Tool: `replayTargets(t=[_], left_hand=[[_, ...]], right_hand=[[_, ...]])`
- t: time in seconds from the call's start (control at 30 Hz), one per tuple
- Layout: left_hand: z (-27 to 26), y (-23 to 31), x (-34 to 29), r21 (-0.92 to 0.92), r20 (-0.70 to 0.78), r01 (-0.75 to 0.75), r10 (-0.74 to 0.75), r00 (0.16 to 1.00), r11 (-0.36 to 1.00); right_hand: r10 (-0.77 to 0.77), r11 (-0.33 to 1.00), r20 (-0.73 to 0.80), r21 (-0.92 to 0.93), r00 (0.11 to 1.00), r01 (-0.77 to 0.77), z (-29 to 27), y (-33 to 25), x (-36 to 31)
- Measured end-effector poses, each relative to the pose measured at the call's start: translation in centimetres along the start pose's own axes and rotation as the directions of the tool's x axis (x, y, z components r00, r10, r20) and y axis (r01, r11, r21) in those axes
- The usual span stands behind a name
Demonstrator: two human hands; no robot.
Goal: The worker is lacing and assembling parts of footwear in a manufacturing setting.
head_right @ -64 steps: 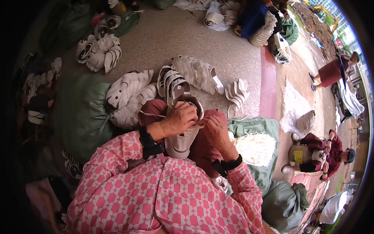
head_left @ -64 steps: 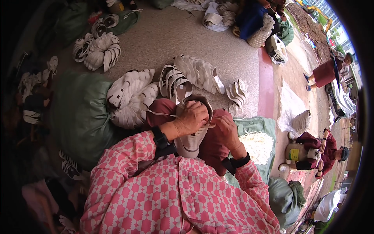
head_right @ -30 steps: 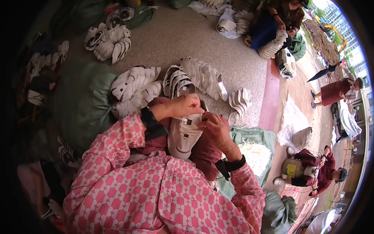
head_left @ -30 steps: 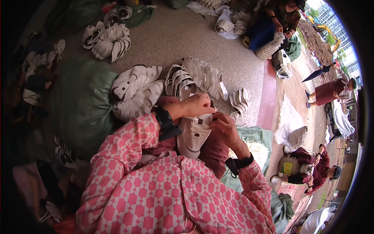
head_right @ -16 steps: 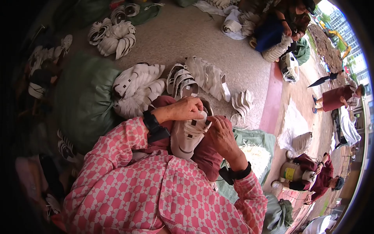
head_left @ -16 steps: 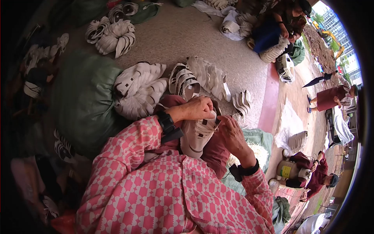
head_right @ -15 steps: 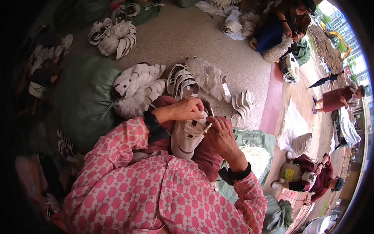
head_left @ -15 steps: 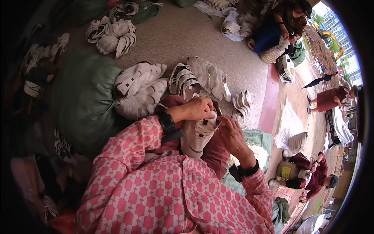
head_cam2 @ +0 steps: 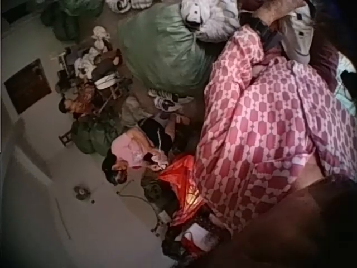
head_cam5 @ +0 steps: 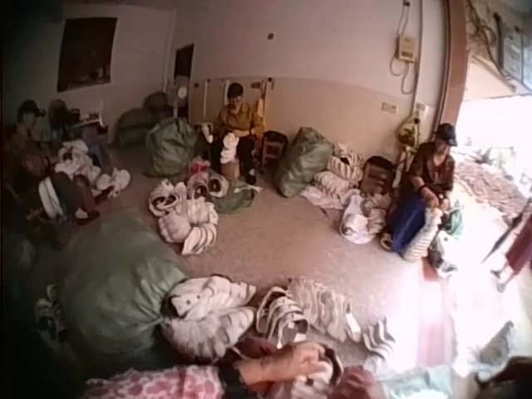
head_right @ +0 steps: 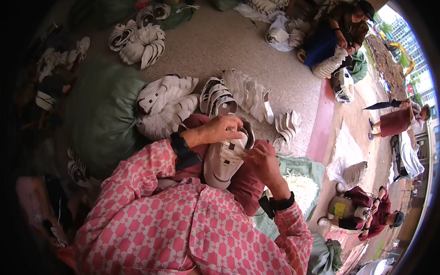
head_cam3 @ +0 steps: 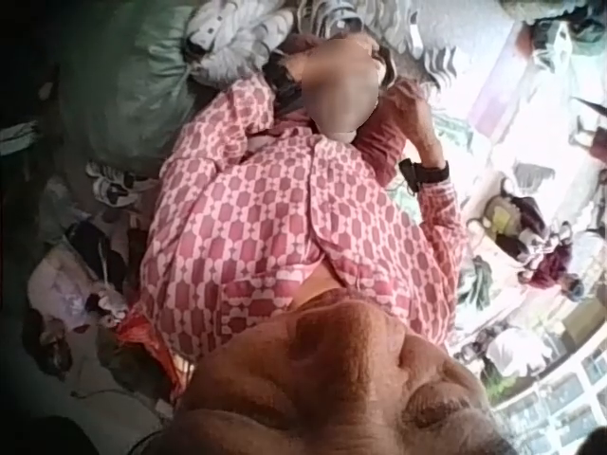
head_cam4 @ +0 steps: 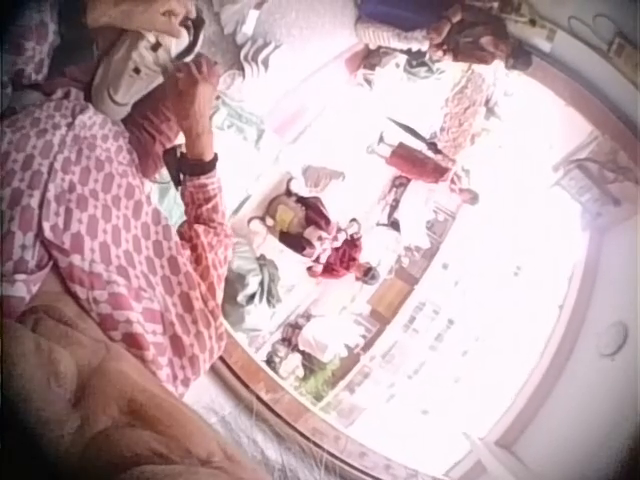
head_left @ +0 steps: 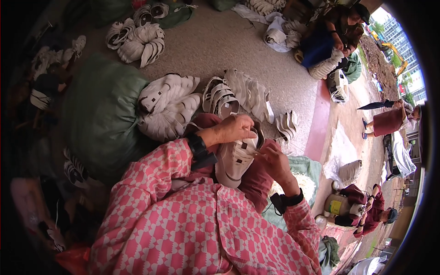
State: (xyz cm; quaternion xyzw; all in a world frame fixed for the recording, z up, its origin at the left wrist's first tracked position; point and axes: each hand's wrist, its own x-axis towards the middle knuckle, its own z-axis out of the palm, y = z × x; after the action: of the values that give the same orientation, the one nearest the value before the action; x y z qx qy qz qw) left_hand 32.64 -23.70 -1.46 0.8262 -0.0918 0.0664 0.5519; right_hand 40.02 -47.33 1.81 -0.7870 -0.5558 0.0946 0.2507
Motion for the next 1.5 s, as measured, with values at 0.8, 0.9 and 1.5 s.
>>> replayTargets(t=[0.8, 0.9, 1.5], left_hand=[[-9.1, 5.5, -13.5, -0.857, -0.462, -0.208, -0.522, 0.717, 0.471], [-11.9, 7.6, -15.6, -0.727, -0.634, -0.291, -0.445, 0.632, 0.622], [-9.4, 5.8, -12.8, -0.351, -0.370, 0.414, -0.530, 0.763, 0.840]], right_hand=[[0.278, 0.658, -0.015, 0.731, 0.961, -0.179, 1.4, -1.1, 4.1], [0.372, 0.197, 0.216, 0.932, 0.903, -0.304, -0.3, 0.0, 2.3], [0.835, 0.458, -0.028, 0.589, 0.550, -0.666, -2.2, 5.6, -9.2]])
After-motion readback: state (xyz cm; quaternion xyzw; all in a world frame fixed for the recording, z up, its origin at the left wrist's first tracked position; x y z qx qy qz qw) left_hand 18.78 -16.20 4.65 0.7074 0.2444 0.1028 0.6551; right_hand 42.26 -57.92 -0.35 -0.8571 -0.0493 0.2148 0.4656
